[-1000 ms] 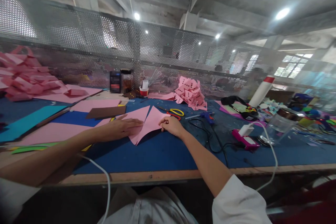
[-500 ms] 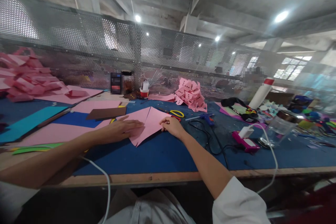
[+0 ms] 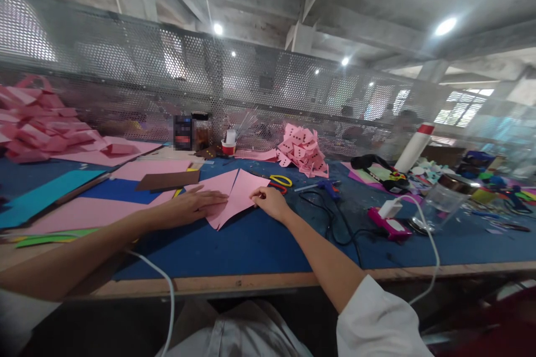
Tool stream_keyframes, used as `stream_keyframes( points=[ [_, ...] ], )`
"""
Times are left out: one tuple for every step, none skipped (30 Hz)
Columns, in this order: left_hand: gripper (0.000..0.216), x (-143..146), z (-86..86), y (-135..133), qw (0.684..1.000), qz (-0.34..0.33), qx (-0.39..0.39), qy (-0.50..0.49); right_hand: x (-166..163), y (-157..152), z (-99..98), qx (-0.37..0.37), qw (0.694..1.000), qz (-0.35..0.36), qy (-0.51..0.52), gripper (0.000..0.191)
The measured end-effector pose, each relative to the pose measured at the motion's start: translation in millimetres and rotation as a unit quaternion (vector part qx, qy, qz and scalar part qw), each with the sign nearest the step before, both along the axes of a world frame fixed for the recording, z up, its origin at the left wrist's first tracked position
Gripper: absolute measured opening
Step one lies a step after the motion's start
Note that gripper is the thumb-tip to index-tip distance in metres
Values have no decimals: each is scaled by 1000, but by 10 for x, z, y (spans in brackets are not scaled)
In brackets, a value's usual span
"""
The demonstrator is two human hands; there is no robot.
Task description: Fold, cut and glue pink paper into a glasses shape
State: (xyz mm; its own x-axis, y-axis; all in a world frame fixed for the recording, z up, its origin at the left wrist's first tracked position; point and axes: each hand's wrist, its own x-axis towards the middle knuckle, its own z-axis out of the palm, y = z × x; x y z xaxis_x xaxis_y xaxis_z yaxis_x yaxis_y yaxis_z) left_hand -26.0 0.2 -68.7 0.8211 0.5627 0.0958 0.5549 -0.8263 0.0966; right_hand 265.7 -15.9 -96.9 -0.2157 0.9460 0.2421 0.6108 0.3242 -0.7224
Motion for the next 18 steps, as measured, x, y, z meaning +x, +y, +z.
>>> stream_keyframes(
  points=[
    [46, -5, 1, 0, 1000, -3, -2, 1, 2, 3, 2, -3, 1000, -2, -5, 19],
    [46, -9, 1, 2, 1000, -5, -1, 2, 5, 4, 3, -5, 1000, -3, -8, 20],
    [46, -12, 1, 4, 1000, -7, 0, 1, 9, 5, 5, -9, 1000, -2, -11, 20],
    [46, -14, -1, 7, 1000, -9, 2, 1, 13, 5, 6, -12, 1000, 0, -12, 19],
    [46, -15, -2, 10, 1000, -11, 4, 2, 17, 4, 8, -15, 1000, 3, -13, 19],
    [45, -14, -4, 13, 1000, -10, 6, 3, 20, 2, 10, -18, 1000, 7, -12, 19],
    [45, -12, -5, 15, 1000, -10, 6, 4, 23, 1, 11, -21, 1000, 10, -11, 19],
    [45, -10, -6, 17, 1000, -9, 7, 6, 25, 0, 11, -23, 1000, 13, -10, 20],
    [45, -7, -7, 19, 1000, -7, 9, 6, 27, -1, 11, -23, 1000, 14, -7, 20],
    [45, -5, -7, 20, 1000, -4, 10, 5, 29, -1, 8, -23, 1000, 16, -3, 20],
    [45, -4, -8, 21, 1000, -1, 11, 4, 31, 0, 5, -23, 1000, 17, 1, 20],
    [46, -4, -9, 23, 1000, 0, 11, 3, 33, 2, -1, -23, 1000, 18, 6, 19],
    [46, -5, -11, 24, 1000, 2, 11, 2, 35, 4, -6, -23, 1000, 19, 10, 19],
    [46, -6, -13, 26, 1000, 4, 11, 1, 37, 7, -12, -23, 999, 19, 13, 19],
    [46, -8, -16, 28, 1000, 4, 10, 1, 40, 10, -17, -23, 999, 19, 16, 19],
    [46, -10, -19, 30, 1000, 4, 10, 1, 42, 12, -20, -22, 999, 20, 18, 19],
    [46, -11, -22, 32, 1000, 4, 10, 0, 43, 13, -21, -22, 999, 20, 19, 19],
    [46, -11, -24, 34, 1000, 2, 10, -1, 44, 13, -20, -21, 999, 19, 21, 20]
  ],
)
